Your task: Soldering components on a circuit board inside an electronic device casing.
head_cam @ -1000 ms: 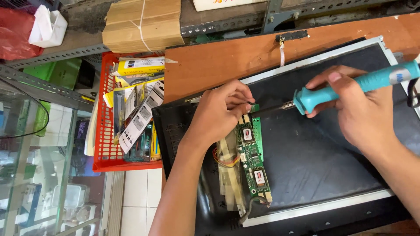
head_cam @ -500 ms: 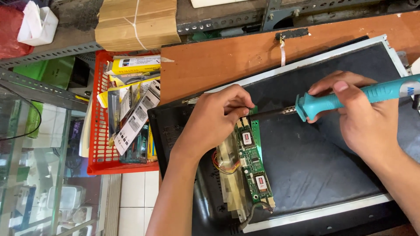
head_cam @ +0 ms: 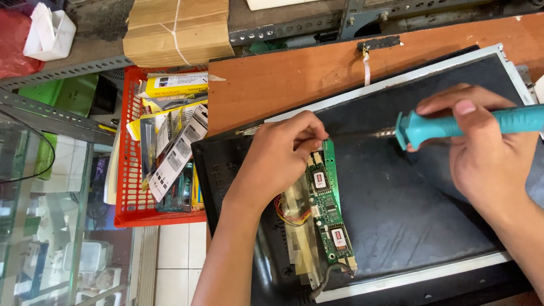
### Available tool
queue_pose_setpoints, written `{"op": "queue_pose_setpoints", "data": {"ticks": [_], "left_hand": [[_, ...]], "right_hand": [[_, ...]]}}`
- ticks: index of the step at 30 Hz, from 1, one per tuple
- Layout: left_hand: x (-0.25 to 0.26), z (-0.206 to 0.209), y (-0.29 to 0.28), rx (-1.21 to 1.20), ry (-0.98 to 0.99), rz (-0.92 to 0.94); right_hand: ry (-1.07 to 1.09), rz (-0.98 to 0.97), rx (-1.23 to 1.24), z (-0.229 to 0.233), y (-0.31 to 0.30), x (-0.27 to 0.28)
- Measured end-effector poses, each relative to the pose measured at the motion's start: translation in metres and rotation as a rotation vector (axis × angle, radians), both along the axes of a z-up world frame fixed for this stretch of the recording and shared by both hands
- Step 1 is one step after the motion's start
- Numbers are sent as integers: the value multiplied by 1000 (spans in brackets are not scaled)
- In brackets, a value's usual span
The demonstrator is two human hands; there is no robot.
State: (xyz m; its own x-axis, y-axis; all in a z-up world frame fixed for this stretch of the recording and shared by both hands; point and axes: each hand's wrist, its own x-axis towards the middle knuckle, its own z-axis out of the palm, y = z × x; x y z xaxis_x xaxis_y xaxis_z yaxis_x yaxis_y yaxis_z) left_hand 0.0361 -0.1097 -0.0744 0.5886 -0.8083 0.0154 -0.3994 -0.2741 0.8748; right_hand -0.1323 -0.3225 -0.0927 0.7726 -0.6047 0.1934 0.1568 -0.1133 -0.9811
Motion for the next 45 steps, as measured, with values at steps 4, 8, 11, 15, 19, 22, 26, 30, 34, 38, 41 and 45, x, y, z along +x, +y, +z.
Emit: {"op": "queue_pose_setpoints", "data": {"ticks": [4,8,11,15,19,22,26,30,34,38,41,45], "left_hand": [[-1,4,0,13,-13,-2],[-2,7,1,59,-74,-14],[-6,10,2,64,-212,-48],[-8,9,2,66,-356,-76],[-5,8,5,15,-364,-96],[-5,7,5,1,-349,-81],[-5,8,4,18,-301,-78],[-5,7,3,21,-307,-73],[-6,8,3,53,-281,-59],[-6,7,4,39,-288,-61],[-5,6,4,19,-299,-70],[-5,8,5,28,-253,-66]], "right_hand": [[74,-19,-32,7,5,3],[74,11,-144,9,10,4],[64,28,-190,11,13,5],[47,34,-225,10,13,5],[58,28,-223,9,13,5],[52,34,-207,10,13,5],[46,35,-228,9,12,5],[52,36,-183,8,11,5],[37,25,-228,4,9,3],[-35,-4,-316,-4,5,0],[3,15,-313,4,10,2],[16,26,-338,6,11,3]]}}
